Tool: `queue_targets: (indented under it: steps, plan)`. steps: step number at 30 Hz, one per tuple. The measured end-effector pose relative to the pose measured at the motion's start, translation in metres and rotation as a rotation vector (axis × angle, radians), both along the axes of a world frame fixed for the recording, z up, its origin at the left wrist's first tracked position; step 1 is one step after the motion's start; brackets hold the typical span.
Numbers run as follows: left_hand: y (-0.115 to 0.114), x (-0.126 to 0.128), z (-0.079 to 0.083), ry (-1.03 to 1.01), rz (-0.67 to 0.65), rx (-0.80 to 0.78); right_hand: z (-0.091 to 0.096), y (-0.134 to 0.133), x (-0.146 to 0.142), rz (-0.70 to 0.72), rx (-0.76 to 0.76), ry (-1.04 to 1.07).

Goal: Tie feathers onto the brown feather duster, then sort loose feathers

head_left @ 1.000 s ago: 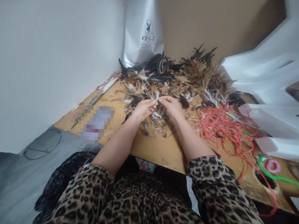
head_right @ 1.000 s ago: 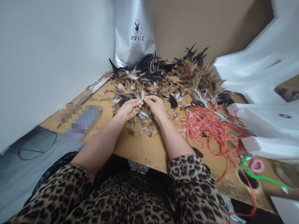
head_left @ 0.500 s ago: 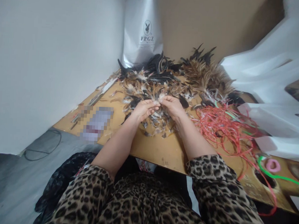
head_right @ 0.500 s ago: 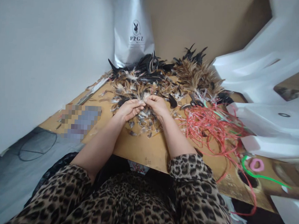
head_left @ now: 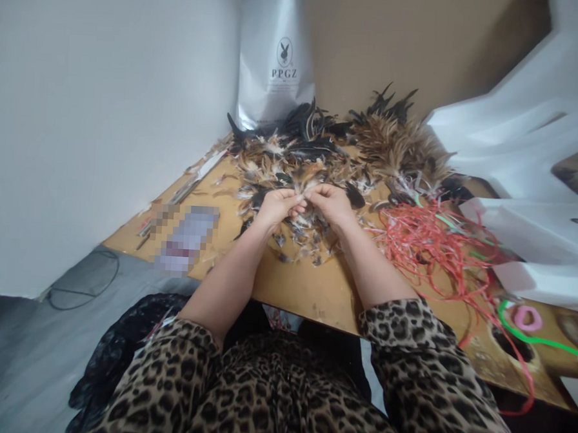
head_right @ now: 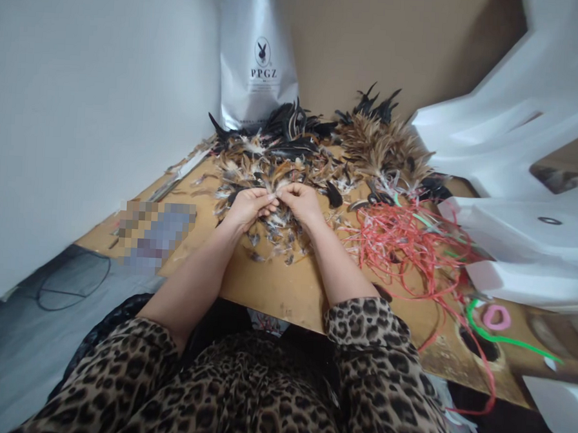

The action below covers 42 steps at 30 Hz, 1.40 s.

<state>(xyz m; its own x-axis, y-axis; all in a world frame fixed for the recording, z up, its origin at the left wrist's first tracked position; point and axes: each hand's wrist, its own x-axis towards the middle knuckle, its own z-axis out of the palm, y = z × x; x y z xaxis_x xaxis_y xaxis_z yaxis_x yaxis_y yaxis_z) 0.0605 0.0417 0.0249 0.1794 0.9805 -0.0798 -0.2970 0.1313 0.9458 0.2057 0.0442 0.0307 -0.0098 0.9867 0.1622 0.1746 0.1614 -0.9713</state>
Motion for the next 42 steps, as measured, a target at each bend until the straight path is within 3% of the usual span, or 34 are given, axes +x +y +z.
queue_targets:
  steps: [4,8,11,14,24,28,31,33,37,42]
  plan:
    - [0.004,-0.006,0.003,-0.067,0.162,-0.041,0.021,-0.012,0.003,0.084,0.063,-0.596]
    - [0.006,-0.009,0.003,-0.106,0.202,-0.09,0.036,-0.029,-0.007,0.184,0.07,-1.143]
    - [0.006,-0.008,0.001,-0.119,0.189,-0.071,0.033,-0.034,-0.017,0.181,0.068,-1.333]
    - [0.008,-0.008,-0.002,-0.12,0.184,-0.066,0.025,-0.033,-0.021,0.172,0.041,-1.385]
    - [0.009,-0.009,-0.002,-0.221,0.186,-0.091,0.025,-0.018,0.001,0.107,0.014,-1.013]
    - [0.009,-0.008,-0.003,-0.226,0.175,-0.086,0.021,-0.024,-0.009,0.181,0.01,-1.145]
    - [0.01,-0.008,-0.004,-0.219,0.167,-0.084,0.017,-0.026,-0.015,0.137,-0.005,-1.268]
    - [0.01,-0.008,-0.004,-0.22,0.169,-0.087,0.015,-0.023,-0.012,0.11,0.006,-1.231]
    - [0.01,-0.009,-0.003,-0.235,0.174,-0.091,0.01,-0.011,0.002,0.021,0.014,-0.871]
    - [0.01,-0.008,-0.005,-0.227,0.152,-0.1,0.003,-0.001,0.009,0.025,-0.194,-0.201]
